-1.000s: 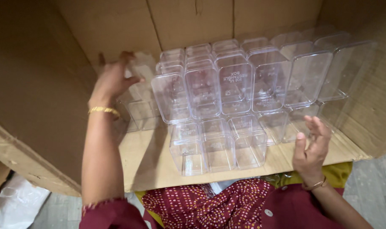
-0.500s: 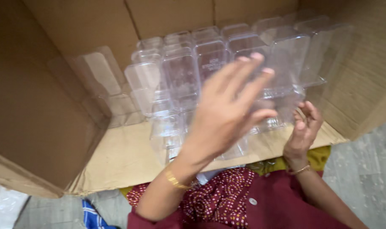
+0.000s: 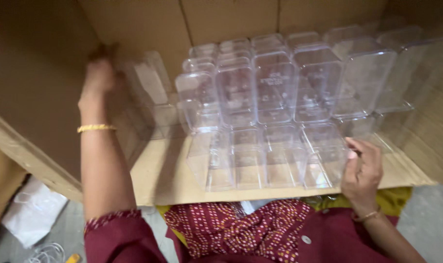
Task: The person sits on the floor with a large cardboard box on their lap, takes clear plastic containers out of the box one at a time, pulls the plastic bags off each container, and stacks the unpacked containers inside the box.
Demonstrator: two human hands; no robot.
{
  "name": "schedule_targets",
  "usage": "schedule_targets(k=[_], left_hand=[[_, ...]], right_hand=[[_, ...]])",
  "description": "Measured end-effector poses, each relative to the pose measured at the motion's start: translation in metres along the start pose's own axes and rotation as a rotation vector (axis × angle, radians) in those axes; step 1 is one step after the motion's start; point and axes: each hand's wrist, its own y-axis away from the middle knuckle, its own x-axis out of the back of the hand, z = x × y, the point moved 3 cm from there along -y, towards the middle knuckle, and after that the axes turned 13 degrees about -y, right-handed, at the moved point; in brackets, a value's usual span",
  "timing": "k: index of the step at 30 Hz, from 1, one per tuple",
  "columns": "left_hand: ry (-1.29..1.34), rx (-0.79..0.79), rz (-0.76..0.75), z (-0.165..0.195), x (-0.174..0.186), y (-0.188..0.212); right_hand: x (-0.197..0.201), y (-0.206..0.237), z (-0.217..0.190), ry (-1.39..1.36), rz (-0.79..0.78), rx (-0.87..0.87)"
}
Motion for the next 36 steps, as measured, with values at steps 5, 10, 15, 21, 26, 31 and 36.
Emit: schedule_targets(k=[5, 10, 15, 21, 26, 31, 36], left_hand=[[-0.165, 0.079, -0.291, -0.022, -0.071, -0.03], [-0.04, -0.135, -0.088, -0.006, -0.09, -0.039], [0.025, -0.146, -0.184, 0.019, -0.09, -0.055], [-0.022, -0.175, 0.012, -0.012, -0.083, -0.063], [0.038, -0.153, 0.181, -0.025, -0.09, -0.051], [0.029, 0.214, 0.513, 0.009, -0.001, -0.002], [0.525, -0.153, 0.674, 0.145, 0.117, 0.138]], right_hand=[[-0.001, 0.002, 0.009, -0.163, 0.084, -0.015], [-0.003, 0.004, 0.02, -0.245, 0.053, -0.05], [-0.004, 0.004, 0.025, -0.285, 0.067, -0.049], [-0.005, 0.005, 0.028, -0.312, 0.088, -0.072], [-0.004, 0.008, 0.029, -0.273, 0.083, -0.074], [0.002, 0.001, 0.01, -0.201, 0.176, 0.004], [-0.001, -0.03, -0.043, -0.48, 0.1, 0.372]])
